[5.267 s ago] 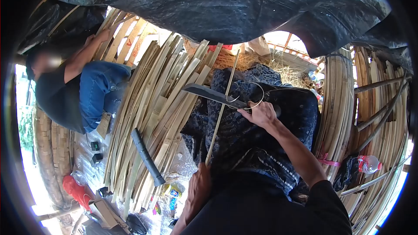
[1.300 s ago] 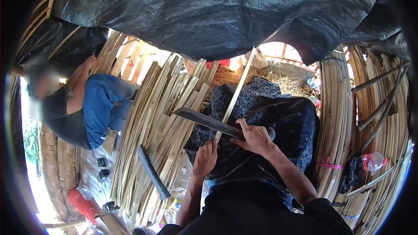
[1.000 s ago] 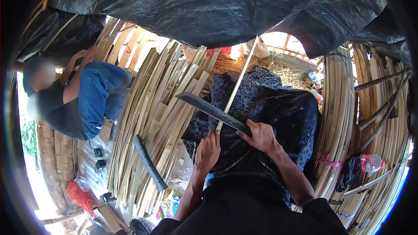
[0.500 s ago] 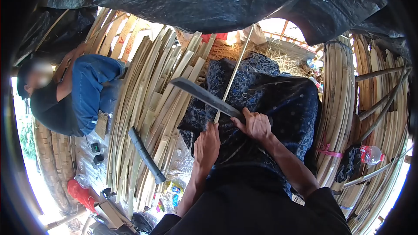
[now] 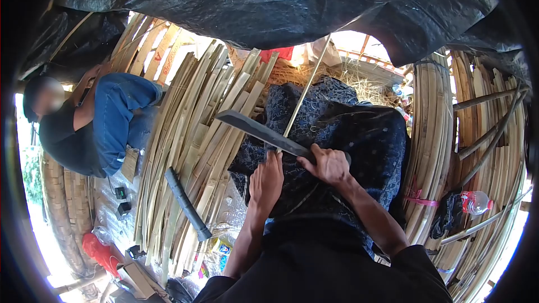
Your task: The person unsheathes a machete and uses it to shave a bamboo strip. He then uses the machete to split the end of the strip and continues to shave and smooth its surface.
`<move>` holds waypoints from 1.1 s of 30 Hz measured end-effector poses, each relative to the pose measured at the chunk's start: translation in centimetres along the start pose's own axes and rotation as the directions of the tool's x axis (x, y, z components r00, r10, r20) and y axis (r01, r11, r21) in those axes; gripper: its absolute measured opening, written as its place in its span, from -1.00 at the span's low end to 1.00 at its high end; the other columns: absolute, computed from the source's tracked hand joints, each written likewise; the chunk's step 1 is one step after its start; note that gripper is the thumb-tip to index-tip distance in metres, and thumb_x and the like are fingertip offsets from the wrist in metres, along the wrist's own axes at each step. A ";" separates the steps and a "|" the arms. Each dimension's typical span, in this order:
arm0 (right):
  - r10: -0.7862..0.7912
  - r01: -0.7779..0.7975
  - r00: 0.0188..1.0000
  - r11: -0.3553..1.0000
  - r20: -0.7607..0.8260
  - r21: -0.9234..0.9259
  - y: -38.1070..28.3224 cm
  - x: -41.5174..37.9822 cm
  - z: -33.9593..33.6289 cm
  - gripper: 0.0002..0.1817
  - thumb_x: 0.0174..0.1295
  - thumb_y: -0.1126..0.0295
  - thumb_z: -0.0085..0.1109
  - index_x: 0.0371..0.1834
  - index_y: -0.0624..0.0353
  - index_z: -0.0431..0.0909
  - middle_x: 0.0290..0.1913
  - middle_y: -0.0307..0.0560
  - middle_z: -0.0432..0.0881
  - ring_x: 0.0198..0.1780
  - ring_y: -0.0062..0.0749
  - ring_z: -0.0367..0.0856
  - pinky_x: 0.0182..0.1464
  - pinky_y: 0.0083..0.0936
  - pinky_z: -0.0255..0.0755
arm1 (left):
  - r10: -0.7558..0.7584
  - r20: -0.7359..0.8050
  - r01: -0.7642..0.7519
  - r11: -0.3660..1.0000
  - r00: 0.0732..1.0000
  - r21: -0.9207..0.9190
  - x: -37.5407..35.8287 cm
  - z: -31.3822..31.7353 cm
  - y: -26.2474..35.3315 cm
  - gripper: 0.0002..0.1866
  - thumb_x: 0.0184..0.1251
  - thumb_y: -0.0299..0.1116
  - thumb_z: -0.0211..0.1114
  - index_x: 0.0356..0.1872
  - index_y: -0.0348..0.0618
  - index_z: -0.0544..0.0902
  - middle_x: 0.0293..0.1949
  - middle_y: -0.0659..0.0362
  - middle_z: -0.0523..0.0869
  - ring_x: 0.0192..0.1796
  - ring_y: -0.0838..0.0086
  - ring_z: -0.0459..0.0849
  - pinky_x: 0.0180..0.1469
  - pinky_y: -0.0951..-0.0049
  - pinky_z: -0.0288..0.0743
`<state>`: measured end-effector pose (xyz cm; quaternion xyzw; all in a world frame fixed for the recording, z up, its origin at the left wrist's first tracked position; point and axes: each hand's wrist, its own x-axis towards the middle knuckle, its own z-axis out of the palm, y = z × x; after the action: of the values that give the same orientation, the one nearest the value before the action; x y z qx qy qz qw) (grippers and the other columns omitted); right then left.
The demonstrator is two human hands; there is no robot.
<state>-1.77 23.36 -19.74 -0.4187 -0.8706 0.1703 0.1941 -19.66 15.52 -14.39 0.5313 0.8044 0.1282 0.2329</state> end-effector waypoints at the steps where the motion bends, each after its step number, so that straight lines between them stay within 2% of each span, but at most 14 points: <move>1: 0.001 -0.001 1.000 1.000 -0.001 -0.007 0.3 0.0 0.3 -0.47 0.35 -0.17 0.26 -0.40 0.13 0.54 -0.66 0.02 0.65 -0.59 -0.11 0.73 -0.55 -0.28 0.60 | 0.005 0.000 -0.005 1.000 1.000 -0.005 0.1 0.5 -0.1 -0.63 0.72 -0.14 -0.07 -0.06 -0.27 0.54 -0.43 -0.28 0.70 -0.30 -0.24 0.71 -0.25 -0.23 0.56; 3: 0.074 -0.075 0.997 0.993 -0.015 -0.089 0.9 0.3 1.0 -0.48 0.34 -0.15 0.30 -0.34 0.15 0.58 -0.68 -0.02 0.64 -0.61 -0.13 0.72 -0.56 -0.28 0.59 | 0.072 -0.095 -0.064 0.994 0.993 0.088 0.0 1.1 -0.7 -0.62 0.72 -0.13 -0.08 -0.16 -0.25 0.51 -0.53 -0.19 0.69 -0.44 -0.15 0.71 -0.42 -0.10 0.59; 4: -0.070 -0.013 0.948 0.966 -0.309 -0.257 1.0 0.4 1.5 -0.49 0.31 -0.14 0.35 -0.32 0.16 0.62 -0.72 -0.09 0.58 -0.65 -0.18 0.68 -0.59 -0.32 0.56 | 0.059 -0.073 -0.054 0.996 0.996 0.066 -0.6 1.0 -1.0 -0.63 0.72 -0.13 -0.08 -0.16 -0.24 0.52 -0.53 -0.20 0.69 -0.44 -0.16 0.71 -0.43 -0.11 0.58; 7: -0.315 -0.006 0.809 0.839 -0.496 -0.544 2.9 1.4 3.0 -0.50 0.28 -0.13 0.39 -0.34 0.15 0.65 -0.78 -0.15 0.50 -0.71 -0.21 0.62 -0.64 -0.34 0.51 | 0.038 -0.070 -0.034 0.998 0.997 0.055 -3.0 0.5 -1.9 -0.64 0.71 -0.14 -0.06 -0.17 -0.24 0.51 -0.53 -0.21 0.69 -0.45 -0.17 0.71 -0.43 -0.13 0.58; 9: -0.339 0.010 0.806 0.827 -0.485 -0.561 2.6 0.7 2.9 -0.49 0.27 -0.16 0.40 -0.33 0.15 0.68 -0.72 -0.21 0.48 -0.67 -0.36 0.59 -0.59 -0.47 0.48 | -0.029 -0.004 0.029 0.999 1.000 0.029 -4.6 -0.3 -2.2 -0.66 0.71 -0.16 -0.05 -0.19 -0.23 0.50 -0.52 -0.21 0.70 -0.43 -0.18 0.71 -0.40 -0.16 0.56; 11: 0.062 -0.073 0.996 0.973 -0.057 -0.217 1.9 0.3 2.3 -0.47 0.24 -0.16 0.43 -0.26 0.18 0.70 -0.61 -0.19 0.49 -0.58 -0.46 0.56 -0.52 -0.55 0.45 | -0.079 0.013 0.078 0.996 0.997 0.040 -5.9 -0.7 -2.3 -0.67 0.71 -0.19 -0.04 -0.20 -0.24 0.49 -0.50 -0.22 0.70 -0.40 -0.20 0.71 -0.36 -0.18 0.55; 13: 0.056 -0.068 0.997 0.972 -0.057 -0.225 1.9 0.1 2.7 -0.45 0.22 -0.14 0.45 -0.22 0.21 0.71 -0.56 -0.14 0.49 -0.56 -0.44 0.52 -0.54 -0.51 0.42 | -0.115 0.037 0.115 0.993 0.993 0.007 -6.8 -1.4 -2.1 -0.68 0.71 -0.21 -0.05 -0.19 -0.24 0.48 -0.49 -0.24 0.70 -0.37 -0.22 0.72 -0.34 -0.19 0.53; 15: -0.346 0.030 0.778 0.854 -0.524 -0.519 2.6 1.3 3.4 -0.46 0.21 -0.12 0.47 -0.25 0.24 0.70 -0.61 -0.09 0.49 -0.62 -0.32 0.54 -0.63 -0.37 0.42 | -0.188 0.099 0.187 0.982 0.977 0.019 -7.8 -2.1 -1.9 -0.68 0.70 -0.17 -0.04 -0.13 -0.22 0.49 -0.45 -0.29 0.67 -0.33 -0.30 0.66 -0.26 -0.28 0.45; 17: -0.254 -0.046 0.821 0.863 -0.511 -0.504 3.3 1.9 3.5 -0.44 0.21 -0.12 0.47 -0.24 0.27 0.70 -0.65 -0.09 0.47 -0.64 -0.27 0.54 -0.64 -0.32 0.43 | -0.185 0.108 0.186 0.983 0.977 0.004 -9.4 -2.5 -2.5 -0.69 0.70 -0.18 -0.03 -0.15 -0.22 0.49 -0.46 -0.29 0.66 -0.34 -0.30 0.65 -0.28 -0.27 0.43; 19: -0.023 -0.067 0.936 0.968 -0.352 -0.243 3.8 2.6 3.9 -0.45 0.20 -0.11 0.48 -0.25 0.28 0.70 -0.65 -0.12 0.45 -0.63 -0.26 0.55 -0.63 -0.34 0.44 | -0.164 0.109 0.168 0.985 0.980 -0.029 -10.9 -3.0 -3.6 -0.72 0.68 -0.21 0.00 -0.14 -0.23 0.49 -0.52 -0.27 0.66 -0.40 -0.26 0.68 -0.36 -0.21 0.48; 20: -0.230 0.024 0.838 0.922 -0.495 -0.387 3.6 2.7 3.9 -0.46 0.20 -0.10 0.48 -0.26 0.27 0.69 -0.65 -0.12 0.46 -0.63 -0.25 0.56 -0.63 -0.34 0.45 | -0.152 0.104 0.155 0.988 0.983 -0.025 -11.4 -3.3 -3.8 -0.72 0.68 -0.21 0.00 -0.14 -0.23 0.49 -0.52 -0.27 0.66 -0.40 -0.26 0.68 -0.36 -0.21 0.48; 23: -0.134 -0.001 0.900 0.951 -0.416 -0.309 3.1 1.8 3.7 -0.47 0.20 -0.09 0.48 -0.26 0.26 0.69 -0.65 -0.12 0.46 -0.63 -0.25 0.57 -0.63 -0.34 0.45 | -0.175 0.119 0.178 0.984 0.977 -0.015 -13.2 -4.6 -3.7 -0.74 0.67 -0.22 0.00 -0.13 -0.22 0.48 -0.50 -0.28 0.66 -0.38 -0.28 0.67 -0.34 -0.25 0.44; 27: -0.294 0.002 0.762 0.892 -0.577 -0.452 4.7 3.3 4.2 -0.46 0.22 -0.09 0.47 -0.25 0.29 0.68 -0.68 -0.11 0.41 -0.69 -0.24 0.51 -0.67 -0.33 0.43 | -0.211 0.173 0.211 0.977 0.962 0.018 -14.0 -5.7 -3.5 -0.74 0.67 -0.20 0.01 -0.13 -0.21 0.45 -0.50 -0.27 0.65 -0.38 -0.29 0.65 -0.31 -0.29 0.41; 33: -0.280 0.029 0.821 0.891 -0.497 -0.454 4.0 1.7 3.0 -0.49 0.26 -0.06 0.45 -0.25 0.27 0.70 -0.62 -0.15 0.44 -0.64 -0.32 0.51 -0.64 -0.41 0.42 | 0.047 -0.031 -0.047 0.999 0.998 0.024 -8.5 -2.0 -4.3 -0.73 0.68 -0.21 0.00 -0.09 -0.23 0.50 -0.41 -0.26 0.69 -0.36 -0.24 0.66 -0.30 -0.21 0.46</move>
<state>-1.49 26.65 -23.83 -0.4077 -0.8251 -0.1684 0.3530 -21.31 6.07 -12.64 0.5507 0.7966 0.1329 0.2109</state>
